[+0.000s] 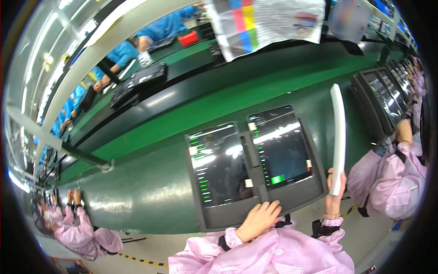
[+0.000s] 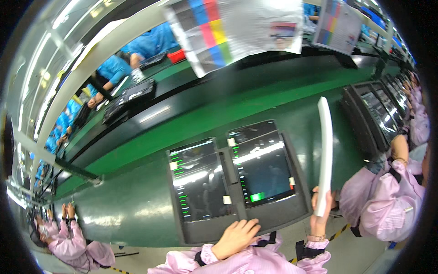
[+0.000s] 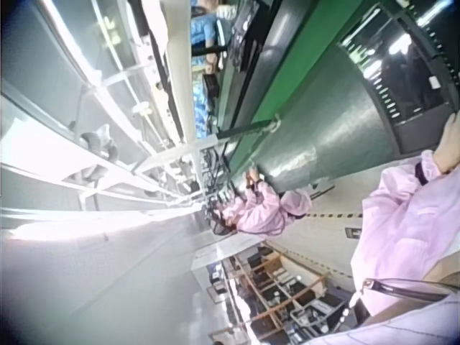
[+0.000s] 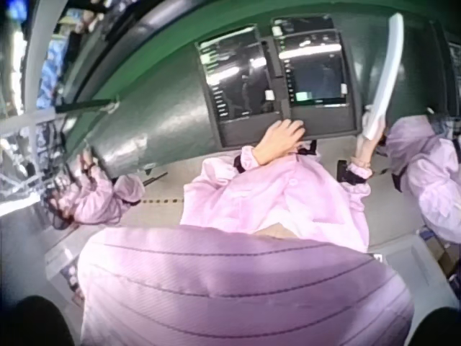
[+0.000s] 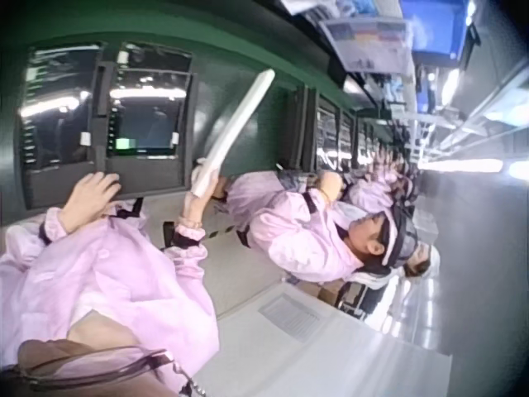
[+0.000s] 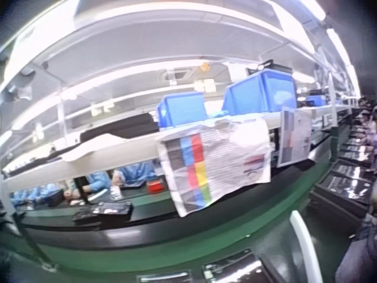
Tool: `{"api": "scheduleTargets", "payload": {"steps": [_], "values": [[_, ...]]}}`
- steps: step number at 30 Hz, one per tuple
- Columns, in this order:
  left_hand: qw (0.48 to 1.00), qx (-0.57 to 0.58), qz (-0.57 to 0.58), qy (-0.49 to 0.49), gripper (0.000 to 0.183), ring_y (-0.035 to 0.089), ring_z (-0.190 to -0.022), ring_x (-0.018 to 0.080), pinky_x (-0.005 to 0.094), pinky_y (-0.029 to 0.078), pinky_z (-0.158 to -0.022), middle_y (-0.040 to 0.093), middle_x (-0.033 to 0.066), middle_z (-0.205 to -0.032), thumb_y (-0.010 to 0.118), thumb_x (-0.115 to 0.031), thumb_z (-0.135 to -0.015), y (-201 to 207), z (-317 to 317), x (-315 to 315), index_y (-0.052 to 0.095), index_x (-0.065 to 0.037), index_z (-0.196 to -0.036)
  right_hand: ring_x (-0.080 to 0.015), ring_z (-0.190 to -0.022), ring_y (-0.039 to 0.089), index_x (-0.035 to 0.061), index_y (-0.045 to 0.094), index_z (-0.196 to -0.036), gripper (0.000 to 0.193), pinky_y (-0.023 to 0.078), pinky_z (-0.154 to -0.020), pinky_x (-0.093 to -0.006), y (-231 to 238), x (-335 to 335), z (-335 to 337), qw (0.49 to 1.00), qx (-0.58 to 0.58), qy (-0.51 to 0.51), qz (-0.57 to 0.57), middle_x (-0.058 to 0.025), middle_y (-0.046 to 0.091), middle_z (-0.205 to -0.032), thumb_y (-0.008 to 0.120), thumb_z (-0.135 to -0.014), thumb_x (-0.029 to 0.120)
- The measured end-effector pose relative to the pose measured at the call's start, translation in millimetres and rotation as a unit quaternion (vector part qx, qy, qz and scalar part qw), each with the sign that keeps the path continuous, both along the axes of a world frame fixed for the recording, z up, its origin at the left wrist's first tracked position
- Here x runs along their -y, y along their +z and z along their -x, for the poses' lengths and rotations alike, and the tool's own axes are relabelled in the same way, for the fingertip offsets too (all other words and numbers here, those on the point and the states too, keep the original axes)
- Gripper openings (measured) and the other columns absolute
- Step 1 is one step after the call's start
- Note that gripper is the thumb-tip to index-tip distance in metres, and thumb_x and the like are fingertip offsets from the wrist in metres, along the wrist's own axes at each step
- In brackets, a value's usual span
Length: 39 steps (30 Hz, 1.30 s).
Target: Testing functional screens of tablet devices on an assembly line.
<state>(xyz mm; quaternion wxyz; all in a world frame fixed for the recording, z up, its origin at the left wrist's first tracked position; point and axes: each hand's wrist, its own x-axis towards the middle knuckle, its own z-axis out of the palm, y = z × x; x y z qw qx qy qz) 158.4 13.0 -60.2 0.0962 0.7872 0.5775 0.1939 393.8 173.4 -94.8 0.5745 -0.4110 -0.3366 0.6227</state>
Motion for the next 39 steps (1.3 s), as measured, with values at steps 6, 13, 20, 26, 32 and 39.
{"api": "scheduleTargets", "payload": {"steps": [6,13,20,26,32,39], "values": [[0.995,-0.015,0.023,0.092,0.023,0.050,-0.085,0.0189,0.0299,0.046,-0.065,0.051,0.0034,-0.098,0.062,-0.026,-0.076,3.3,16.0,12.4,0.054,-0.007,-0.087,-0.0033,-0.049,0.039,0.0081,0.029,-0.139,0.057,0.030,-0.039,-0.0156,17.9,-7.3,50.4,0.994,0.081,0.055,-0.050,-0.0052,0.052,-0.087,0.042,-0.090,0.034],[0.953,-0.098,0.041,0.285,0.025,0.053,-0.081,0.0232,0.0376,0.045,-0.066,0.058,-0.0024,-0.097,0.068,-0.030,-0.072,19.7,107.7,32.8,0.060,-0.011,-0.086,-0.0069,-0.052,0.045,0.0076,0.031,-0.137,0.058,0.037,-0.046,-0.0187,10.9,2.4,159.5,0.983,-0.047,0.174,0.015,-0.0092,0.057,-0.086,0.046,-0.091,0.039],[0.931,-0.105,-0.047,0.347,0.028,0.051,-0.082,0.0262,0.0406,0.042,-0.066,0.059,0.0006,-0.093,0.070,-0.027,-0.070,12.3,192.8,20.5,0.059,-0.009,-0.087,-0.0099,-0.062,0.053,0.0096,0.026,-0.140,0.057,0.043,-0.056,-0.0199,49.9,31.3,197.2,0.937,-0.148,0.316,0.003,-0.0153,0.057,-0.103,0.044,-0.093,0.037],[0.922,-0.153,-0.088,0.344,0.035,0.054,-0.094,0.0362,0.0494,0.048,-0.067,0.056,0.0121,-0.112,0.055,-0.029,-0.087,8.1,293.7,-9.0,0.053,-0.010,-0.116,-0.0070,-0.068,0.051,0.0126,0.018,-0.143,0.060,0.043,-0.061,-0.0188,38.3,53.6,159.8,0.930,-0.035,0.365,-0.019,-0.0110,0.054,-0.112,0.044,-0.093,0.035],[0.889,-0.178,-0.065,0.417,0.036,0.054,-0.099,0.0360,0.0479,0.042,-0.083,0.059,0.0107,-0.111,0.059,-0.036,-0.083,-13.4,381.4,-18.8,0.057,-0.010,-0.108,-0.0015,-0.073,0.048,0.0099,0.030,-0.139,0.056,0.036,-0.055,-0.0126,71.4,88.2,112.7,0.949,-0.054,0.311,-0.018,0.0009,0.056,-0.095,0.048,-0.092,0.035],[0.871,-0.314,-0.245,0.287,0.036,0.059,-0.087,0.0317,0.0415,0.047,-0.075,0.065,0.0095,-0.093,0.064,-0.042,-0.077,-117.9,538.1,-5.4,0.061,-0.018,-0.103,-0.0002,-0.065,0.045,0.0096,0.032,-0.138,0.053,0.033,-0.050,-0.0128,47.7,88.4,109.4,0.957,-0.055,0.285,0.007,0.0034,0.056,-0.090,0.049,-0.093,0.030]]}}
